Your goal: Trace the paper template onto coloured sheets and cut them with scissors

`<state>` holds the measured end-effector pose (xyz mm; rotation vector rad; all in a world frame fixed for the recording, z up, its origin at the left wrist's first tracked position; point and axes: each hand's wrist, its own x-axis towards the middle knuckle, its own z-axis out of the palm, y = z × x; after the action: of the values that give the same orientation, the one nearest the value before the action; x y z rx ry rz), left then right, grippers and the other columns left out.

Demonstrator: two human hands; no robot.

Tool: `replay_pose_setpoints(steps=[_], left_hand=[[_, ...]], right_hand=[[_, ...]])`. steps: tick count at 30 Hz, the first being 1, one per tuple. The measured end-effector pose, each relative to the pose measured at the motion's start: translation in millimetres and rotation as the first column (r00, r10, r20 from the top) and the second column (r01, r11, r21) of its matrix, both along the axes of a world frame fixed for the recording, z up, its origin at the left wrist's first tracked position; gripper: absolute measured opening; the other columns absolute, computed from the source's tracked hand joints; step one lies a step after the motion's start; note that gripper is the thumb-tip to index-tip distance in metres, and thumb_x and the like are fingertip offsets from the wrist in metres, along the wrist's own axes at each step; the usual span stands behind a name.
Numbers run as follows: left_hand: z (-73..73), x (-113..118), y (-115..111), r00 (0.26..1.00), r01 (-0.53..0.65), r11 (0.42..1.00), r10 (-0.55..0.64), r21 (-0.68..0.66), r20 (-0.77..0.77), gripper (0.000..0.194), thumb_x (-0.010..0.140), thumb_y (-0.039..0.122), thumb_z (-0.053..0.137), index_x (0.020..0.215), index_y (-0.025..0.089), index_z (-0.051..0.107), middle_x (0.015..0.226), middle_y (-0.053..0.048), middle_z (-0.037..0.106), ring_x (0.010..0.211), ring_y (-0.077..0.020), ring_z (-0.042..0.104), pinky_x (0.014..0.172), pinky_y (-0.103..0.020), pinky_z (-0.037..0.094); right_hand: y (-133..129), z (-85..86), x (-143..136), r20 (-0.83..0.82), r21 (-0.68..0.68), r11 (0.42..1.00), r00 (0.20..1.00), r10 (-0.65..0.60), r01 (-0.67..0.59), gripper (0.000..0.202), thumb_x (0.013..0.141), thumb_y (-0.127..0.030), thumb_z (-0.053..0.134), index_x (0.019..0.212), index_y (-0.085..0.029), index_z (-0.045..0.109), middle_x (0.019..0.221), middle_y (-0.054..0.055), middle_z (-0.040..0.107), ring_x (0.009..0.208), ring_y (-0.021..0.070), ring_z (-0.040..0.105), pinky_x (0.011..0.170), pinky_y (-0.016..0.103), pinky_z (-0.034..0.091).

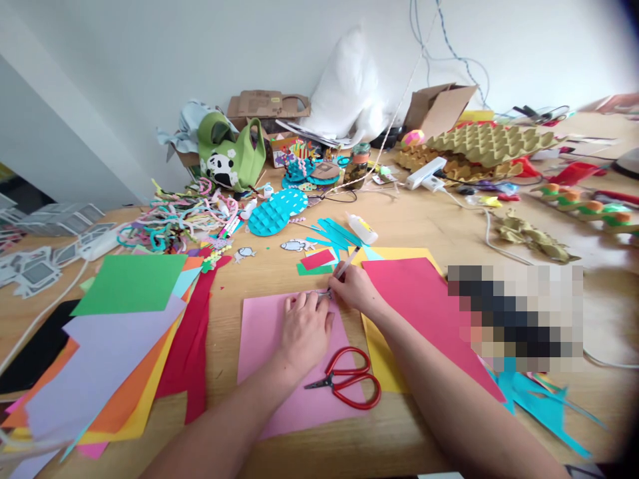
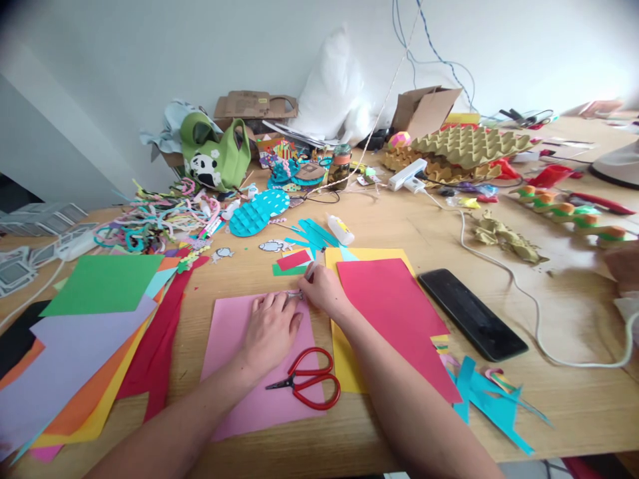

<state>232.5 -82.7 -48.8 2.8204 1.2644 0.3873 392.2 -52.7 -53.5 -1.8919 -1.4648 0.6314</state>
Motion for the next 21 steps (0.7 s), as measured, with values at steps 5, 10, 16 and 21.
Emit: replay_pose_setpoints(steps=[5, 10, 16, 21], left_hand=[[-0.3, 0.9, 0.3, 1.000, -0.010, 1.000, 0.010, -0.002, -0.009, 0.018, 0.092, 0.030, 0.048, 0.106, 0.022, 0.057, 0.104, -0.006, 0.059, 0.099, -0.0245, 0.049, 0.082, -0.043, 0.038], [0.4, 0.7, -0.2, 1.000, -0.016, 1.000, 0.016, -0.001, -0.013, 0.021, 0.092, 0.030, 0.047, 0.109, 0.022, 0.057, 0.105, -0.007, 0.059, 0.100, -0.0250, 0.049, 0.083, -0.043, 0.038], [0.7, 0.4, -0.5, 1.000, -0.011, 1.000, 0.011, 0.007, -0.008, 0.022, 0.093, 0.029, 0.046, 0.110, 0.022, 0.057, 0.105, -0.008, 0.059, 0.100, -0.0248, 0.049, 0.083, -0.043, 0.038], [0.0, 0.3, -0.6, 1.000, -0.009, 1.000, 0.009, 0.002, -0.009, 0.023, 0.093, 0.030, 0.045, 0.111, 0.022, 0.057, 0.105, -0.007, 0.059, 0.101, -0.0249, 0.049, 0.084, -0.043, 0.038]], right_hand=[[0.2, -0.6, 0.1, 0.000, 0.022, 1.000, 1.000, 0.008, -0.008, 0.011, 0.069, -0.019, 0.050, 0.058, -0.020, 0.046, 0.053, -0.002, 0.053, 0.051, 0.0119, 0.051, 0.049, 0.022, 0.034], [-0.9, 1.7, 0.1, 0.023, -0.001, 0.999, 0.999, -0.032, 0.032, 0.011, 0.068, -0.019, 0.051, 0.058, -0.020, 0.047, 0.054, -0.002, 0.053, 0.052, 0.0123, 0.052, 0.050, 0.022, 0.034], [-2.0, 5.5, -0.8, 0.060, -0.047, 0.996, 0.995, -0.078, 0.081, 0.014, 0.068, -0.019, 0.051, 0.056, -0.020, 0.045, 0.052, -0.002, 0.052, 0.051, 0.0123, 0.050, 0.048, 0.022, 0.031], [-3.6, 6.9, -0.3, 0.078, -0.044, 0.996, 0.994, -0.079, 0.083, 0.015, 0.069, -0.020, 0.051, 0.056, -0.020, 0.044, 0.052, -0.002, 0.052, 0.051, 0.0122, 0.050, 0.049, 0.021, 0.031]])
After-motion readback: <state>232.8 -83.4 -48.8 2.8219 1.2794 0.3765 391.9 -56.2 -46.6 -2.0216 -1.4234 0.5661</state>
